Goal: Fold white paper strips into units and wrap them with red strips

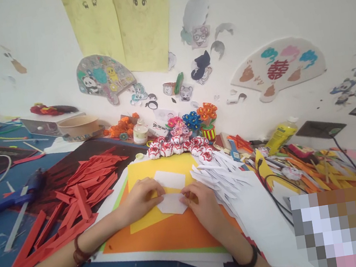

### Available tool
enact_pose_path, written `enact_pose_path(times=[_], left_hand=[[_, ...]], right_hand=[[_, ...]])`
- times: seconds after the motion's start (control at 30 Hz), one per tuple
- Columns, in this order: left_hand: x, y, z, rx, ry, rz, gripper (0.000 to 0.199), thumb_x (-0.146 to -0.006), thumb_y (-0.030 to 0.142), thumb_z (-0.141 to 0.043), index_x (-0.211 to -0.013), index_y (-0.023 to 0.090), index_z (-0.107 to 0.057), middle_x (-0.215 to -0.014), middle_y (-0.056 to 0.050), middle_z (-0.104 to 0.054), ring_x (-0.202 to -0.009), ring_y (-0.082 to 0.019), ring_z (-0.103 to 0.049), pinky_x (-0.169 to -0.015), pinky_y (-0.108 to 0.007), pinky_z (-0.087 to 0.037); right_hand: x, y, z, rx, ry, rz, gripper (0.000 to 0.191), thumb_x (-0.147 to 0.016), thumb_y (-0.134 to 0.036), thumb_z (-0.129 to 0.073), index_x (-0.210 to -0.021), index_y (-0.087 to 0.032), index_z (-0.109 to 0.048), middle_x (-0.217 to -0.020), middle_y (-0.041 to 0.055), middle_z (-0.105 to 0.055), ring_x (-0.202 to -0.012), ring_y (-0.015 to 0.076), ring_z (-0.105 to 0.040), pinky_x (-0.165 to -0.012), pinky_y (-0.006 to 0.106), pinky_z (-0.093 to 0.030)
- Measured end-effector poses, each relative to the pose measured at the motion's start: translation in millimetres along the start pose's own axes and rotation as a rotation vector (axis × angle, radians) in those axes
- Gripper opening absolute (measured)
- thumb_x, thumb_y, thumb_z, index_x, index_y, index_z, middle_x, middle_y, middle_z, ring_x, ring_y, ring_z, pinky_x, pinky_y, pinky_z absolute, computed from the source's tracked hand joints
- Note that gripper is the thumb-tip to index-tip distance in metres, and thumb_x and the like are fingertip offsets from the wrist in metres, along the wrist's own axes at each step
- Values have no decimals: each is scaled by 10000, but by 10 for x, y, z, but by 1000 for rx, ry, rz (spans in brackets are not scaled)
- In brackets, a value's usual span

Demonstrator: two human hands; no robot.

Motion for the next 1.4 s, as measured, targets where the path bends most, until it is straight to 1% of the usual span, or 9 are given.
enact_pose_path(times=[0.23,0.37,0.47,0.67,0.83,1.03,1.13,1.27,1.4], left_hand=[[-13,-41,-32,47,-2,19,64,-843,229,-618,-806,211,-667,-831,11,-695,-822,-161,-571,-787,-285,-403],[-15,-48,-27,52,8,8,77,-844,229,-615,-804,210,-677,-835,0,-697,-820,-167,-567,-792,-291,-408],[-8,-23,-16,49,13,-15,70,-833,188,-618,-830,212,-684,-841,-4,-691,-825,-168,-560,-796,-294,-411],[3,3,-34,6,57,-62,96,-827,151,-619,-803,206,-693,-770,-4,-668,-785,-159,-547,-756,-286,-413],[24,-4,-70,-71,76,-157,118,-870,150,-574,-882,186,-686,-827,-34,-659,-844,-174,-537,-791,-298,-417],[50,47,-49,-224,31,-254,231,-944,207,-482,-844,188,-690,-723,-31,-609,-738,-162,-503,-699,-296,-377],[49,94,-28,-262,-10,-274,260,-966,234,-436,-906,181,-683,-765,-47,-617,-780,-174,-513,-725,-308,-383],[59,122,-38,-268,-28,-277,262,-969,180,-399,-1002,174,-659,-845,-63,-623,-832,-183,-515,-757,-313,-396],[79,110,-54,-291,-38,-286,274,-950,126,-401,-969,186,-668,-788,-51,-598,-784,-182,-493,-717,-307,-384]], right_hand=[[7,17,-23,-21,26,20,90,-817,-165,-624,-752,-195,-679,-735,31,-652,-700,197,-606,-636,302,-455],[12,16,-18,-42,16,47,100,-823,-143,-615,-853,-193,-696,-764,28,-649,-692,181,-610,-640,286,-463],[13,14,-12,-39,21,90,120,-828,-118,-608,-849,-195,-698,-806,33,-657,-714,177,-611,-655,282,-465],[24,81,-28,37,48,205,146,-848,-103,-599,-776,-188,-693,-741,29,-637,-709,180,-600,-642,283,-449],[43,122,-36,81,64,273,127,-878,-140,-593,-810,-189,-688,-760,30,-634,-713,177,-592,-645,288,-453],[56,146,-38,106,29,370,167,-913,-118,-535,-849,-175,-678,-784,41,-630,-720,173,-587,-649,291,-466],[58,160,-47,145,24,404,173,-924,-108,-511,-912,-172,-671,-809,52,-633,-736,182,-587,-666,305,-476],[60,154,-61,181,18,444,191,-931,-97,-490,-962,-175,-662,-849,66,-644,-770,194,-585,-688,321,-486],[62,141,-62,210,38,496,219,-942,-88,-457,-930,-169,-660,-851,75,-649,-777,199,-574,-687,328,-485]])
Point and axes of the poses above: each hand's wrist, its own x-axis away from the middle knuckle, its own z-axis out of the back of the hand, y = z × x, the point moved 1 cm from there along -x, towards the middle knuckle
